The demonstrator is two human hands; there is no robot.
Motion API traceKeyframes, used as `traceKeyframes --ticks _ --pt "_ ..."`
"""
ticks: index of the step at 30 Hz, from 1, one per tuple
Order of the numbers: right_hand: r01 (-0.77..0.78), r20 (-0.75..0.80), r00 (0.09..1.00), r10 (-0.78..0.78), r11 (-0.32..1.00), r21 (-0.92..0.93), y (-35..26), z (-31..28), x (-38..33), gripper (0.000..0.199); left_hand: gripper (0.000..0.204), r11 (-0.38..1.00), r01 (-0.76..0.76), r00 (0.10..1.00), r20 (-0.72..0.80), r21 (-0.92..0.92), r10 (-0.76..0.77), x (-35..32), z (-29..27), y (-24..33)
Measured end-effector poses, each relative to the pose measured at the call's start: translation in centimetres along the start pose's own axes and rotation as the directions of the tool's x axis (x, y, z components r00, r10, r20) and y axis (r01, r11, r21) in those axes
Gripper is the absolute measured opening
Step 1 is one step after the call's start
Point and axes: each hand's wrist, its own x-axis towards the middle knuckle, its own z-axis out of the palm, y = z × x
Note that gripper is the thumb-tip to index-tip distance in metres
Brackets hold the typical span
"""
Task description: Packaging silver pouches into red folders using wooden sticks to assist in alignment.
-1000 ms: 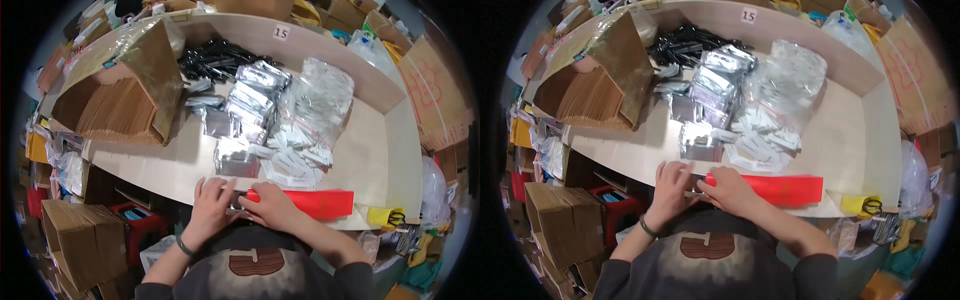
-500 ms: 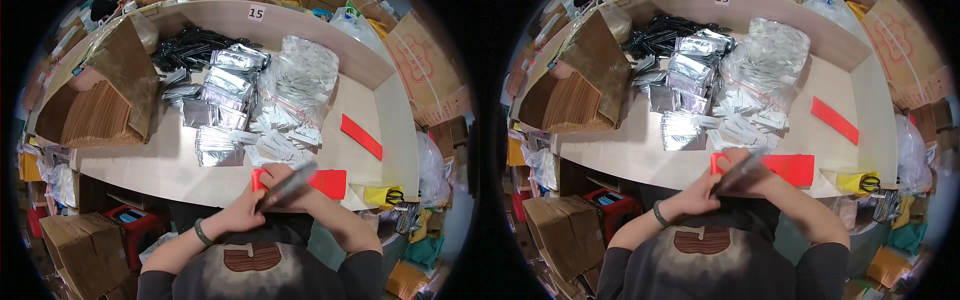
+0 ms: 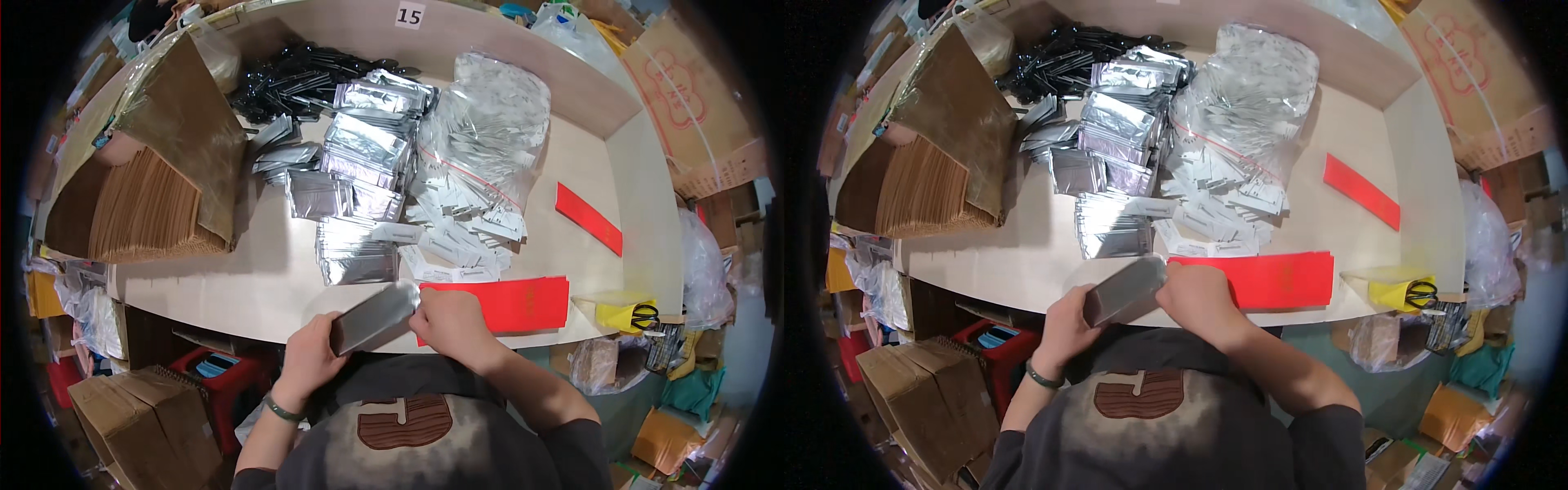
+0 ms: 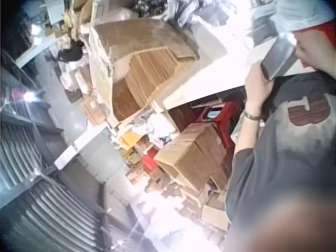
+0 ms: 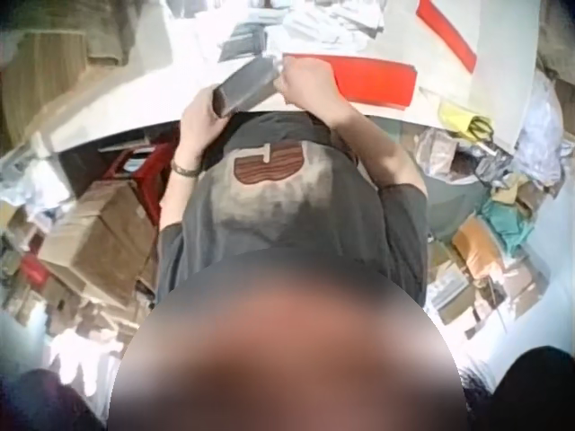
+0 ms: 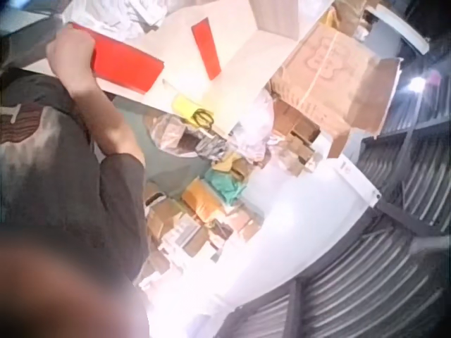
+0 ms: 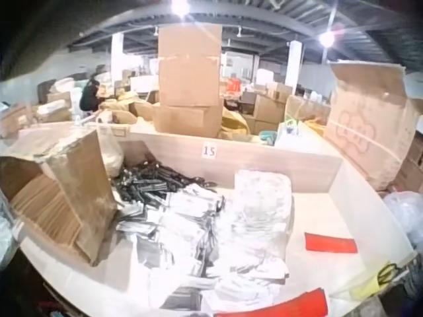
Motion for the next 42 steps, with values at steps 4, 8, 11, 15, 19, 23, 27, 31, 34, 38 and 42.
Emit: traceKeyframes --ticks 4,8,11,15,19,23,27,31,34,38,42 --pt "0.062 0.019 0.998 -0.066 0.98 0.189 -1.2 1.5 0.7 0.022 0.057 0.983 -0.159 0.97 0.2 0.09 0.138 1.2 -2.2 0.0" --pt "0.204 -0.104 0.977 -0.188 0.961 0.187 -1.7 -0.4 5.6 0.021 0.062 0.946 -0.321 0.946 0.052 0.037 0.319 3.8 -3.5 1.1" --pt "0.214 -0.354 0.916 -0.186 0.976 0.041 4.0 -0.6 11.5 0.016 0.047 0.959 -0.236 0.906 -0.32 0.159 0.276 4.9 -7.1 -1.7" --pt "0.168 -0.143 0.978 -0.153 0.981 0.095 4.0 -3.6 11.6 0.011 0.03 0.975 0.195 0.583 -0.812 0.106 -0.028 6.9 -17.7 -9.2" --pt "0.478 -0.25 0.839 -0.483 0.874 -0.085 -0.8 -3.4 13.2 0.013 0.014 0.7 0.606 0.775 -0.479 0.379 -0.411 8.7 -22.4 -12.5" --pt "0.462 -0.428 0.6 -0.676 0.729 -0.505 -4.4 4.3 18.0 0.016 0.017 0.73 0.382 0.897 -0.418 0.567 -0.144 10.7 -18.4 -19.7" --pt "0.516 -0.316 0.681 -0.661 0.739 -0.434 -4.2 2.7 16.4 0.015 0.018 0.78 0.502 0.826 -0.474 0.373 -0.305 9.5 -17.6 -14.4" --pt "0.488 -0.353 0.85 -0.392 0.838 0.245 -4.1 2.1 14.7 0.024 0.014 0.595 0.616 0.728 -0.661 0.516 -0.181 9.3 -17.8 -17.8" --pt "0.141 0.002 0.976 -0.216 0.641 0.754 -7.1 -1.9 9.7 0.036 0.018 0.928 0.372 0.388 -0.912 0.022 -0.133 6.0 -19.3 -17.5" --pt "0.362 0.043 0.916 -0.399 0.868 0.34 -6.3 3.9 6.6 0.03 0.02 0.773 0.059 0.607 -0.592 -0.632 -0.531 -0.7 -12.0 -11.9" --pt "0.627 -0.257 0.761 -0.596 0.777 0.055 -3.6 1.3 2.6 0.03 0.011 0.574 0.199 0.94 -0.011 -0.794 -0.341 -3.6 -6.5 -9.9"
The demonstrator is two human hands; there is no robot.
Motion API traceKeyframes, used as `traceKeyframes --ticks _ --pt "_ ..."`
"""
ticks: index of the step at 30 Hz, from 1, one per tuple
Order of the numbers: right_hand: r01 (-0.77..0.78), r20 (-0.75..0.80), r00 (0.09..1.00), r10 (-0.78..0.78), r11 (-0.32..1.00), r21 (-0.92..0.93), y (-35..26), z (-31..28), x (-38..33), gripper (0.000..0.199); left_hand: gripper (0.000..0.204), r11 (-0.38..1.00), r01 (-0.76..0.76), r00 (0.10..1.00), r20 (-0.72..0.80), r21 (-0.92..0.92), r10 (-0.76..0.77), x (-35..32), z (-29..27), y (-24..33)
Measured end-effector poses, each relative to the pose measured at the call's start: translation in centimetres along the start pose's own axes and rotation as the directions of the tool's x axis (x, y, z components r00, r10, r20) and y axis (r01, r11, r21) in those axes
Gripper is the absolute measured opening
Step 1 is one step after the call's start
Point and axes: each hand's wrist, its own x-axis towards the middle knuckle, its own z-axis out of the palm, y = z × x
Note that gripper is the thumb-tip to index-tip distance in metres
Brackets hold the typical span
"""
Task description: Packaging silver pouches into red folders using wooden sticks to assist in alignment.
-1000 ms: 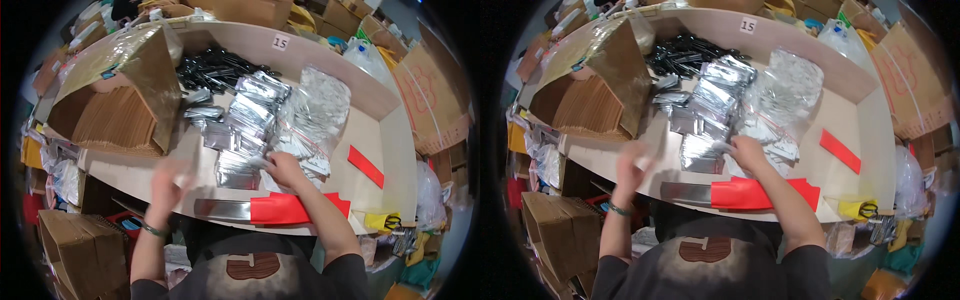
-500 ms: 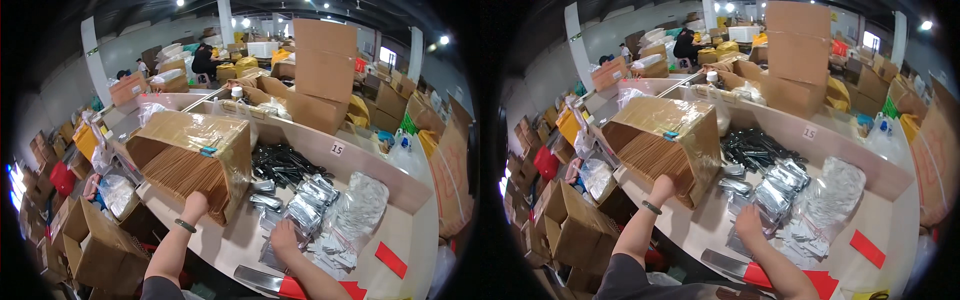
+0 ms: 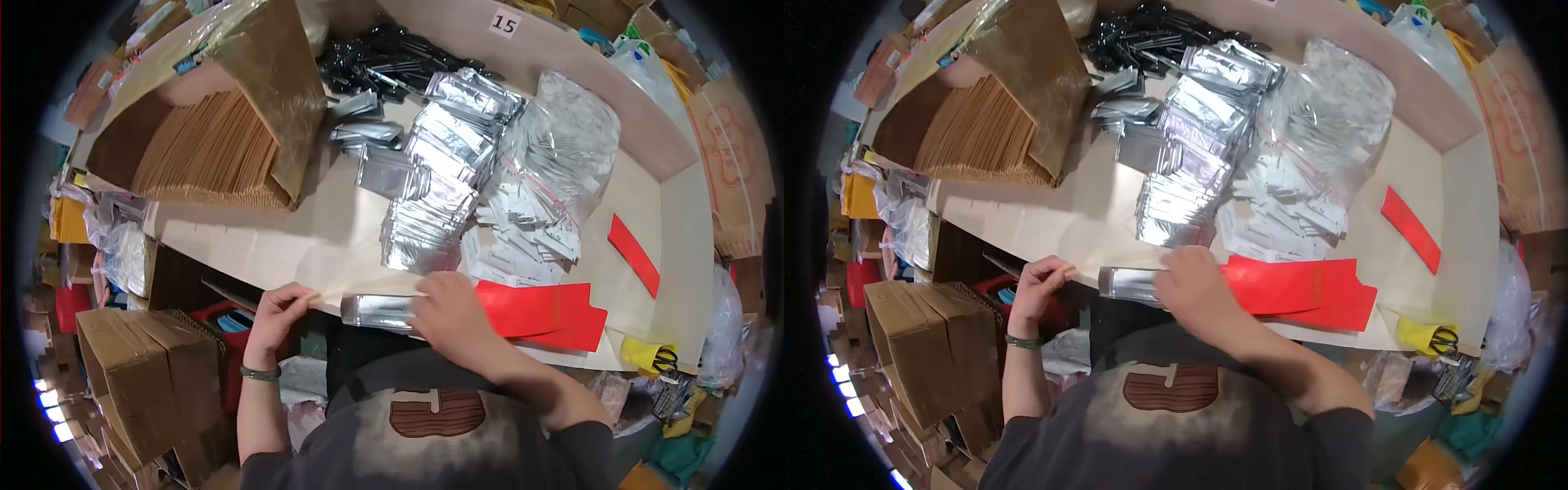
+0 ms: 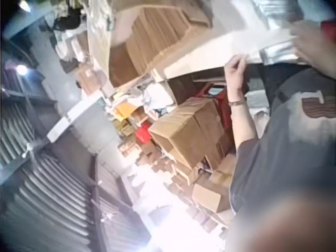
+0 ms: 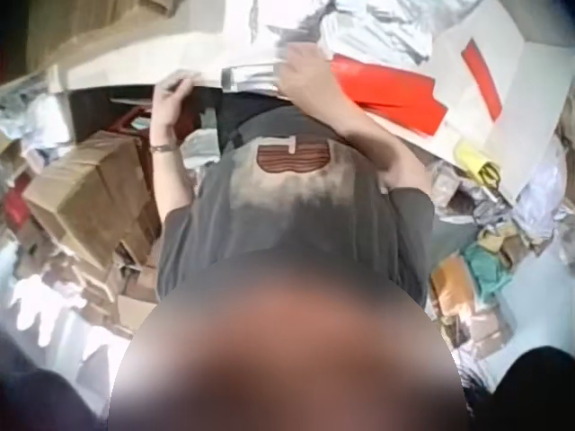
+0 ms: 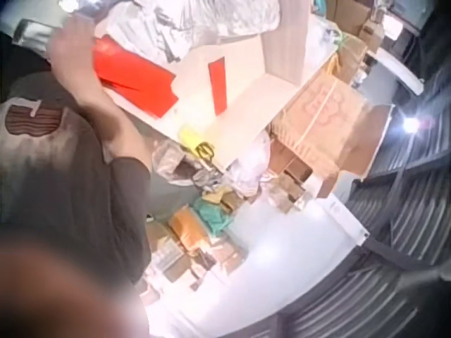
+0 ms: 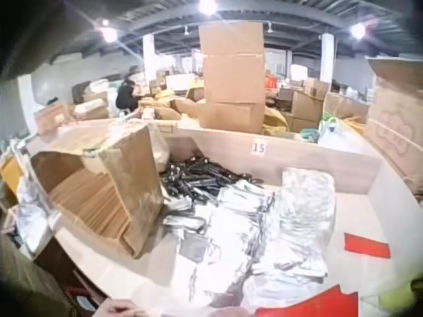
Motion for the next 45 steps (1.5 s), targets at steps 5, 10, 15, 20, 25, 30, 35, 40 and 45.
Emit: traceKeyframes --ticks 5,10,15,20,25,30,35,40,45 --pt "-0.002 0.138 0.99 0.0 1.0 0.015 1.5 -1.5 -4.5 0.034 0.01 0.948 0.123 0.99 0.036 0.292 -0.14 -0.9 2.6 -0.4" --pt "-0.058 0.084 0.995 0.059 0.998 -0.014 0.5 -0.7 -2.7 0.037 0.021 0.77 -0.407 0.908 0.123 0.491 0.401 1.4 14.1 0.8" --pt "-0.11 0.068 0.991 0.116 0.991 -0.082 1.2 -0.2 -3.0 0.044 0.038 0.859 -0.138 0.973 -0.094 0.494 0.21 1.7 15.3 1.7" --pt "-0.083 0.078 0.994 0.082 0.996 0.017 2.0 -1.8 -2.5 0.044 0.074 0.659 -0.422 0.906 0.266 0.622 0.329 0.1 16.1 5.7" --pt "-0.008 0.255 0.966 -0.039 0.984 0.18 5.8 -4.9 -4.1 0.036 0.042 0.215 -0.466 0.884 0.446 0.858 0.136 2.8 14.3 4.7" --pt "-0.309 -0.022 0.951 0.309 0.939 -0.15 9.0 -12.2 -9.2 0.051 0.034 0.652 -0.09 0.975 0.199 0.753 -0.096 1.5 13.0 4.1" --pt "-0.003 0.216 0.976 -0.004 1.0 0.031 6.0 -4.4 -6.9 0.049 0.048 0.833 -0.552 0.622 0.689 0.047 0.373 0.4 20.8 4.3" --pt "-0.331 -0.013 0.942 0.336 0.92 -0.212 1.8 -5.0 -6.0 0.033 0.039 0.85 -0.05 0.951 0.285 0.524 -0.12 1.3 15.8 3.2" --pt "-0.578 0.091 0.788 0.608 0.784 -0.227 1.5 -2.8 -4.7 0.027 0.045 0.651 -0.248 0.969 0.171 0.718 0.179 0.8 14.1 1.0"
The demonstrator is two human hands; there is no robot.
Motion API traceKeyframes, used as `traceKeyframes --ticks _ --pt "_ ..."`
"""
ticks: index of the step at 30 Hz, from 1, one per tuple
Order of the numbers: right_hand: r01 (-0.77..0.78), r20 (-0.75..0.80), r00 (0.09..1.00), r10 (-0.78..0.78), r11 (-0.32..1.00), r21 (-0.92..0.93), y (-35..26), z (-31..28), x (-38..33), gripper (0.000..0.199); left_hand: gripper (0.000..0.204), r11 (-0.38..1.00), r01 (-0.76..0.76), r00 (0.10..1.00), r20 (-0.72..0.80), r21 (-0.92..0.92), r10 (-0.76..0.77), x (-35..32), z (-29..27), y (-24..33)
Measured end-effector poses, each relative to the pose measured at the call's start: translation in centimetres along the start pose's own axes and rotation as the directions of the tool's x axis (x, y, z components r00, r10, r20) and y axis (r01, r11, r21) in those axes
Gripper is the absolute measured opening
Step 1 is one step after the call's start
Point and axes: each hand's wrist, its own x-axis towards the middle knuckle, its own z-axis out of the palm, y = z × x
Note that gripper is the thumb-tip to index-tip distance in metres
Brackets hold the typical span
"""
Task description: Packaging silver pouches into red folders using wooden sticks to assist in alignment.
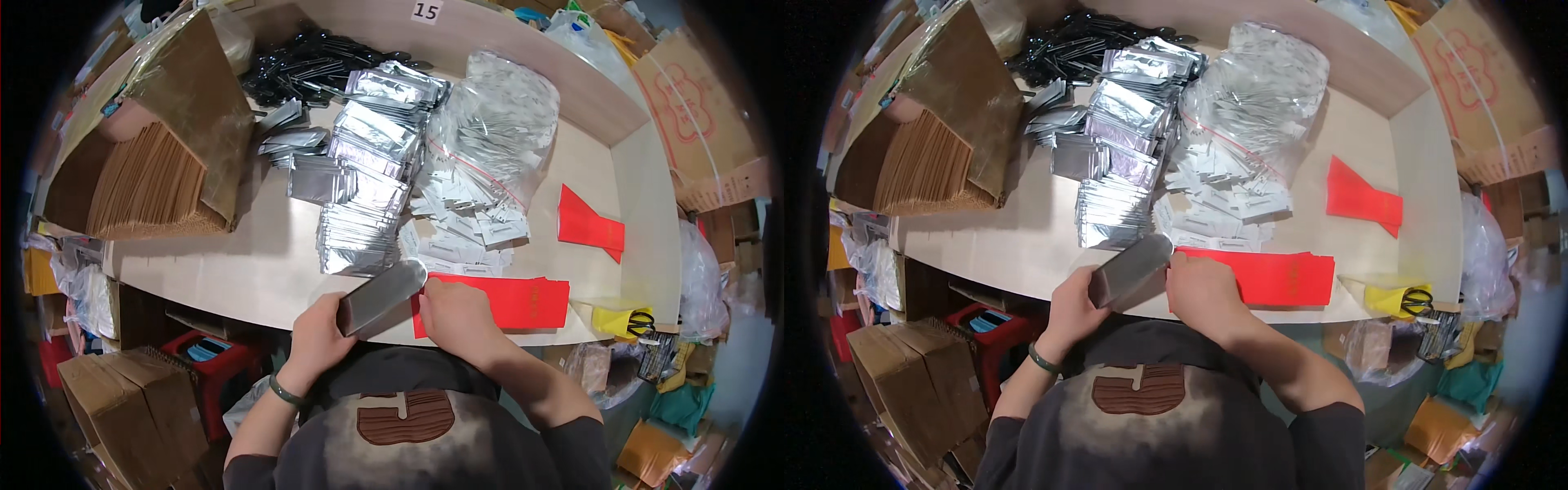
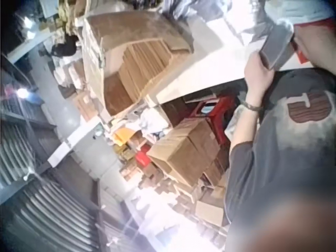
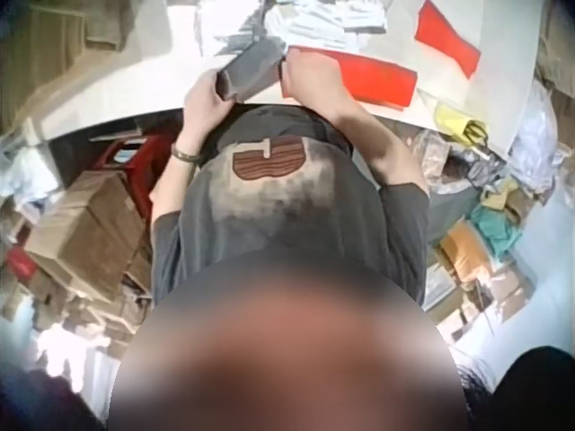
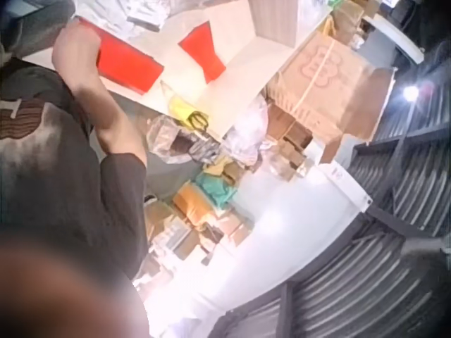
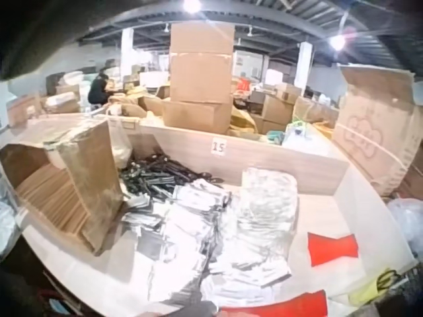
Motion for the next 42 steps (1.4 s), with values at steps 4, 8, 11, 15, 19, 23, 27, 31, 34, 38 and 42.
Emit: traceKeyframes --ticks 4,8,11,15,19,23,27,31,34,38,42 --pt "-0.058 0.066 0.997 0.048 0.987 0.15 0.5 0.9 1.1 0.021 0.054 0.974 -0.184 0.961 0.234 0.136 0.149 -0.7 -3.0 -0.4" --pt "0.034 0.052 0.998 -0.044 0.983 0.18 -0.3 1.6 1.4 0.023 0.054 0.97 -0.197 0.958 0.239 0.142 0.16 -0.1 -3.9 0.1" --pt "0.071 0.036 0.996 -0.081 0.973 0.221 0.5 0.6 1.4 0.024 0.054 0.99 -0.058 0.991 0.123 0.126 0.043 -0.2 -3.2 -1.5" --pt "0.039 0.062 0.997 -0.052 0.981 0.191 0.4 -0.2 0.9 0.024 0.056 0.999 0.038 0.999 0.005 0.024 -0.038 0.0 -2.0 -1.0" --pt "0.035 0.029 0.999 -0.041 0.983 0.182 1.0 0.6 1.2 0.022 0.056 0.988 -0.131 0.984 0.129 0.087 0.12 0.1 -2.5 -0.3" --pt "-0.003 0.047 0.999 -0.004 0.99 0.143 -0.8 2.2 2.6 0.021 0.061 0.962 -0.175 0.976 0.167 0.208 0.142 1.2 -3.6 -1.4" --pt "0.103 0.061 0.991 -0.121 0.967 0.234 -1.8 2.2 3.7 0.021 0.061 0.944 -0.304 0.943 0.185 0.128 0.278 3.7 -3.3 -0.4" --pt "0.097 0.246 0.946 -0.21 0.909 0.405 -0.4 -1.1 3.3 0.02 0.063 0.927 -0.368 0.911 0.231 0.076 0.343 4.4 -1.5 0.6" --pt "0.25 -0.14 0.965 -0.22 0.934 0.254 5.9 -2.9 3.2 0.024 0.07 0.925 -0.376 0.917 0.164 0.05 0.364 3.6 -2.8 0.2" --pt "0.026 -0.22 0.972 -0.084 0.967 -0.255 16.0 -4.1 4.9 0.034 0.07 0.923 -0.383 0.923 -0.023 0.043 0.384 3.7 -4.8 -1.2" --pt "0.254 -0.282 0.908 -0.308 0.943 -0.214 13.4 -5.2 5.6 0.03 0.03 0.971 -0.235 0.869 -0.438 0.045 0.231 3.4 -10.2 -5.9"
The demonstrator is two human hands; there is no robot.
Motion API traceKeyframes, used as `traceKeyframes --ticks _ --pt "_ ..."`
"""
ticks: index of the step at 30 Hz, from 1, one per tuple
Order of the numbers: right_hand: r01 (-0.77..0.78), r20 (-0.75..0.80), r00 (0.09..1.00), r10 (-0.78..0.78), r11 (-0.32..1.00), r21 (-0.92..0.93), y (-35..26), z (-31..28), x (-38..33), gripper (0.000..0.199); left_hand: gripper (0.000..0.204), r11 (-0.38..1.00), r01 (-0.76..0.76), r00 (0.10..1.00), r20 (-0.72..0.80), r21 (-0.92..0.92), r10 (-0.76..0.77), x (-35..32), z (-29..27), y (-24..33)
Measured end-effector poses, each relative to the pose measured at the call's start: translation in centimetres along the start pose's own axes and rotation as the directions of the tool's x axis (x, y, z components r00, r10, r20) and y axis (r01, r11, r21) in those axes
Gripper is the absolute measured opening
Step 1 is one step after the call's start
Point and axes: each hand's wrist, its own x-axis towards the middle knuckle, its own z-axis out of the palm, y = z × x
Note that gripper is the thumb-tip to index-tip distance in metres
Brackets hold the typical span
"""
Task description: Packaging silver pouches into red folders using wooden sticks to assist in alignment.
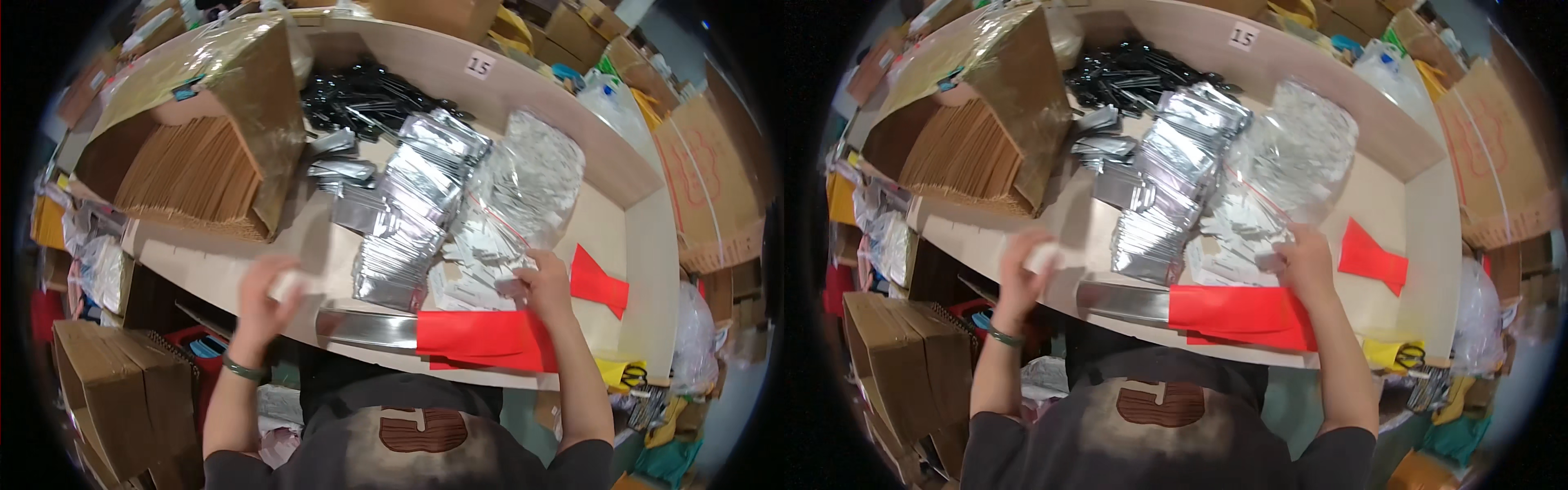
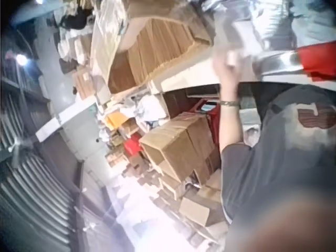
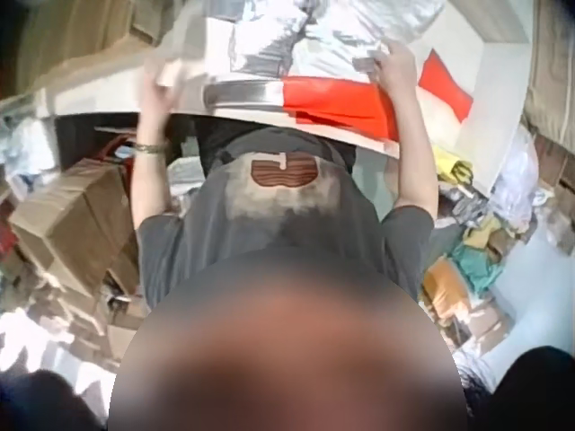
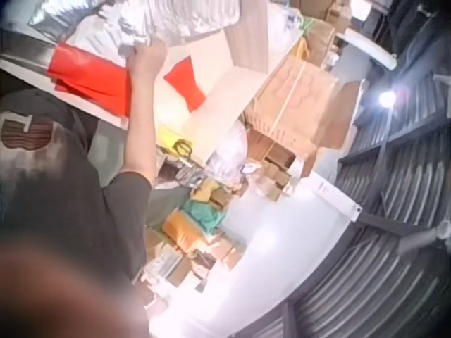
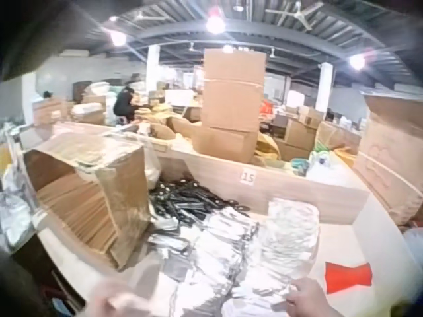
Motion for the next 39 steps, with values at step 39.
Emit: traceKeyframes --ticks 39 --pt "0.144 -0.143 0.98 -0.135 0.988 0.053 -17.2 12.3 14.2 0.017 0.019 0.579 0.55 0.71 -0.029 -0.602 -0.704 -9.9 6.6 2.9"
